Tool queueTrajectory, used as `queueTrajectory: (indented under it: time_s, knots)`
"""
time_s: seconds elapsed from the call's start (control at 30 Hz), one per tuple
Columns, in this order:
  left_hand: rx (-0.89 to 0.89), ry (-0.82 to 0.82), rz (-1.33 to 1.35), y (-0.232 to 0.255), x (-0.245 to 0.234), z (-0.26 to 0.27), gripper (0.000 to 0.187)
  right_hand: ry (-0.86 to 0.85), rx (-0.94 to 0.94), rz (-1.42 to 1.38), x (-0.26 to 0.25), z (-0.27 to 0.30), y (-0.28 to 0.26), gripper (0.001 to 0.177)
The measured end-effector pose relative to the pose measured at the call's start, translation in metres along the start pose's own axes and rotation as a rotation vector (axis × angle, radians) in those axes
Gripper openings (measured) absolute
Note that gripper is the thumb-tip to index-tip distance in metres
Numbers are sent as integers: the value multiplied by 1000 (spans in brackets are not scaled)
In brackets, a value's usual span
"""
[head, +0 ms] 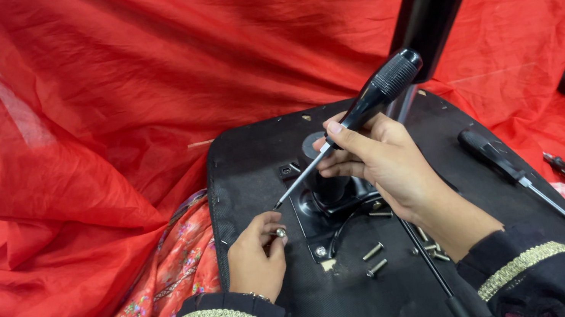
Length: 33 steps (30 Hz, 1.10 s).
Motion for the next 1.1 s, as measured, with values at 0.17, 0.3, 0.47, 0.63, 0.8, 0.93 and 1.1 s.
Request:
queueTrajectory:
  time_s: [0.17,0.3,0.47,0.63,0.8,0.93,1.1]
  knots:
    - [146,57,-96,6,-6,-15,18,-3,-58,68,7,-16,-5,24]
    - [187,118,-61,4,-7,-37,18,-31,-97,108,16,-35,-2,24]
    - [79,45,-110,-15,12,-78,20,-70,-191,242,27,-64,5,20]
    - [124,44,-203,-15,33,-110,21,-84,-264,345,30,-98,7,18]
    - [179,67,-291,-16,53,-125,20,-28,-177,521,28,-124,23,20]
    - [148,130,-337,-22,61,-130,18,-59,-39,523,28,-129,38,21]
    - [89,217,-396,-22,61,-136,15,0,-29,598,23,-139,36,21]
Point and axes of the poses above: each hand's wrist, its own z-axis away from the middle knuckle, its own x-axis out of the palm, y = z × x, the point moved 10 cm from there along -z, towards the middle knuckle, and after that the axes turned 2 degrees about y, right-handed, at the moved point
